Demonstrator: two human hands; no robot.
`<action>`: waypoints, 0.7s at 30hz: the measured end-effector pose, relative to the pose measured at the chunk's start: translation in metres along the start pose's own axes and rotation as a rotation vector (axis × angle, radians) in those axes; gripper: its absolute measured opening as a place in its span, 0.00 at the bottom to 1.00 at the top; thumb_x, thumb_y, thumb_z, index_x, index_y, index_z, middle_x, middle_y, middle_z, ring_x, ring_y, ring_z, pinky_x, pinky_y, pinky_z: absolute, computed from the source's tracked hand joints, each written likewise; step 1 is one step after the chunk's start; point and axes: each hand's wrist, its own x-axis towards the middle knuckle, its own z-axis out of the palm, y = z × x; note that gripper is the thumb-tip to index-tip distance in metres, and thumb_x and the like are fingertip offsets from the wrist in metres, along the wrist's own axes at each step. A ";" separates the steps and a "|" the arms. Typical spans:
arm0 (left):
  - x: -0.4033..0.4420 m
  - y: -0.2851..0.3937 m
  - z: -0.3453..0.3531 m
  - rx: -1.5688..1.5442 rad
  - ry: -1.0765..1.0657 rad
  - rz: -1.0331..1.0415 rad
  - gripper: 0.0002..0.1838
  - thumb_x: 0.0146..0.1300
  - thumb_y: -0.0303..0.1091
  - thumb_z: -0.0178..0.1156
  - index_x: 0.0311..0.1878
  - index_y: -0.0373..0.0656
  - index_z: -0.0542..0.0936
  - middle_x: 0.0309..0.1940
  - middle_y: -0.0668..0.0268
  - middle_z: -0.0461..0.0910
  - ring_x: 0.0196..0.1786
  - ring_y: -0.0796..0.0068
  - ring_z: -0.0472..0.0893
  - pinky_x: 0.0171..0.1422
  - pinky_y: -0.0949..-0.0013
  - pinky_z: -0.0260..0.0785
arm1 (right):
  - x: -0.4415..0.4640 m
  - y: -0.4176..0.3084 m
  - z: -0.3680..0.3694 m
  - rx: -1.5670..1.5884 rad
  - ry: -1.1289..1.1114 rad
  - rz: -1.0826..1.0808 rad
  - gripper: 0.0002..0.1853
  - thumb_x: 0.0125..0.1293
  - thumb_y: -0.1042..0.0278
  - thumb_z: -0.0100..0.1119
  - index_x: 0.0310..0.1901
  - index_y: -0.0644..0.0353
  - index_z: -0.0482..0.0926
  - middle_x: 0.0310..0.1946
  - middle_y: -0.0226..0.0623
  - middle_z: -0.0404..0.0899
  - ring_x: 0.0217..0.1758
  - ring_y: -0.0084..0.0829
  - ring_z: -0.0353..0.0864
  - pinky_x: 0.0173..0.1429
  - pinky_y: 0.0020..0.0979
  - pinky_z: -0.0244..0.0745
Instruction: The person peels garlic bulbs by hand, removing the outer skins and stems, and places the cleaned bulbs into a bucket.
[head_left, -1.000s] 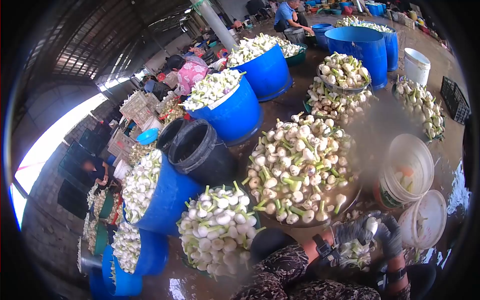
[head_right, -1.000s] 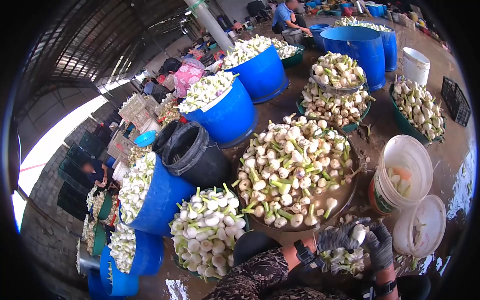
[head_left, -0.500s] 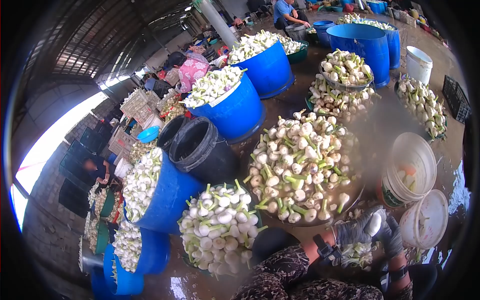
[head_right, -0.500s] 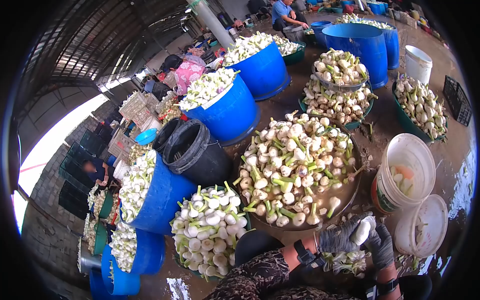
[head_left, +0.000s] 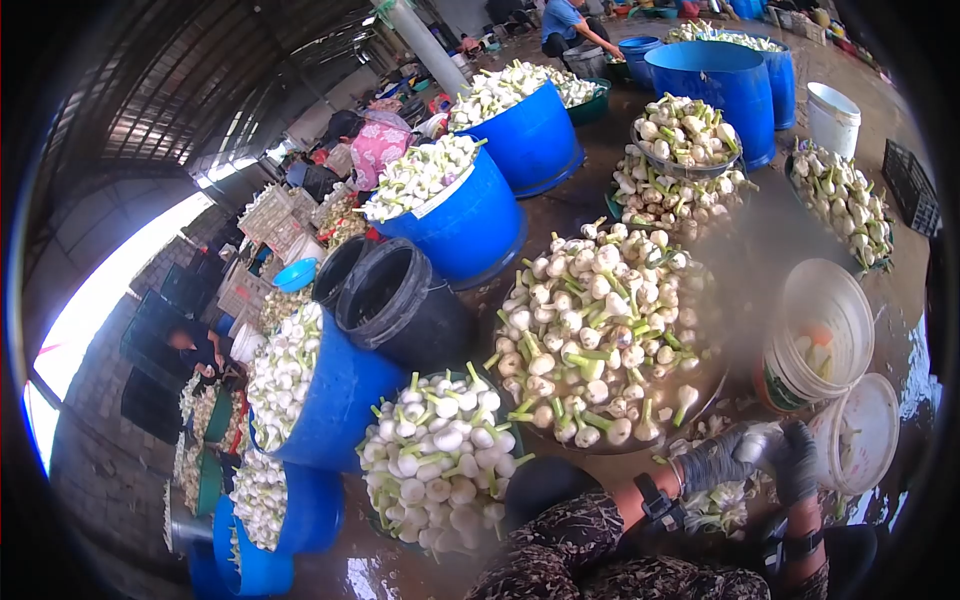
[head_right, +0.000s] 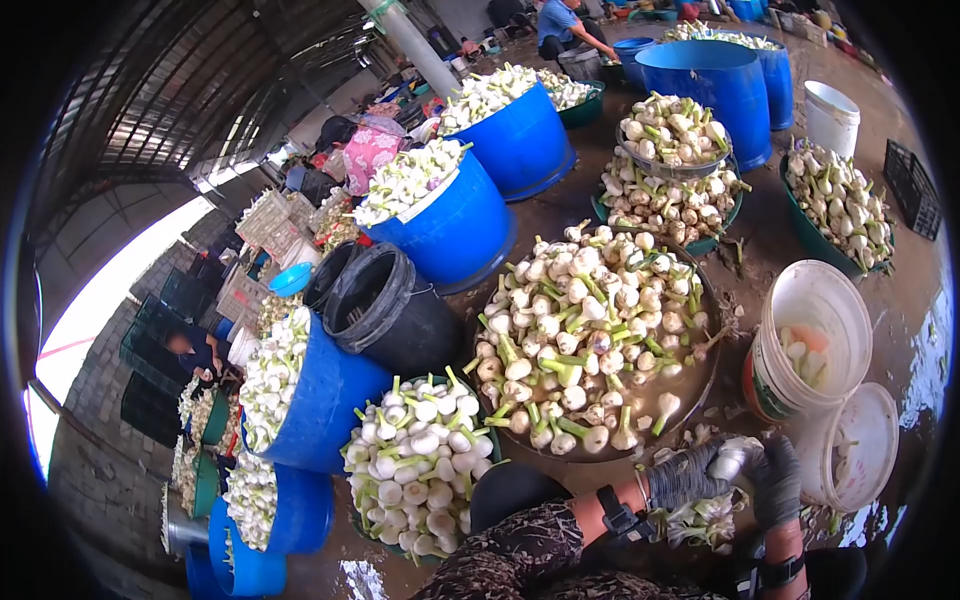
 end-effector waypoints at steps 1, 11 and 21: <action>0.000 0.000 0.001 -0.033 0.009 0.019 0.32 0.63 0.33 0.63 0.69 0.41 0.64 0.61 0.60 0.73 0.62 0.68 0.73 0.69 0.65 0.64 | 0.000 0.005 -0.002 -0.151 0.007 -0.080 0.02 0.67 0.75 0.55 0.36 0.63 0.73 0.28 0.30 0.72 0.32 0.20 0.71 0.35 0.28 0.72; -0.007 0.011 0.002 0.031 0.039 0.078 0.30 0.66 0.38 0.60 0.68 0.37 0.66 0.57 0.60 0.75 0.58 0.69 0.74 0.65 0.65 0.66 | 0.024 0.046 -0.047 -0.055 0.012 0.039 0.11 0.69 0.74 0.52 0.51 0.66 0.75 0.40 0.39 0.78 0.42 0.29 0.74 0.48 0.33 0.72; 0.001 -0.014 -0.037 -1.116 0.409 -0.201 0.14 0.69 0.42 0.55 0.51 0.43 0.76 0.44 0.64 0.79 0.43 0.73 0.80 0.46 0.68 0.76 | -0.019 0.022 -0.006 -1.014 -0.347 0.071 0.35 0.54 0.50 0.69 0.61 0.56 0.72 0.57 0.48 0.76 0.58 0.50 0.76 0.62 0.45 0.71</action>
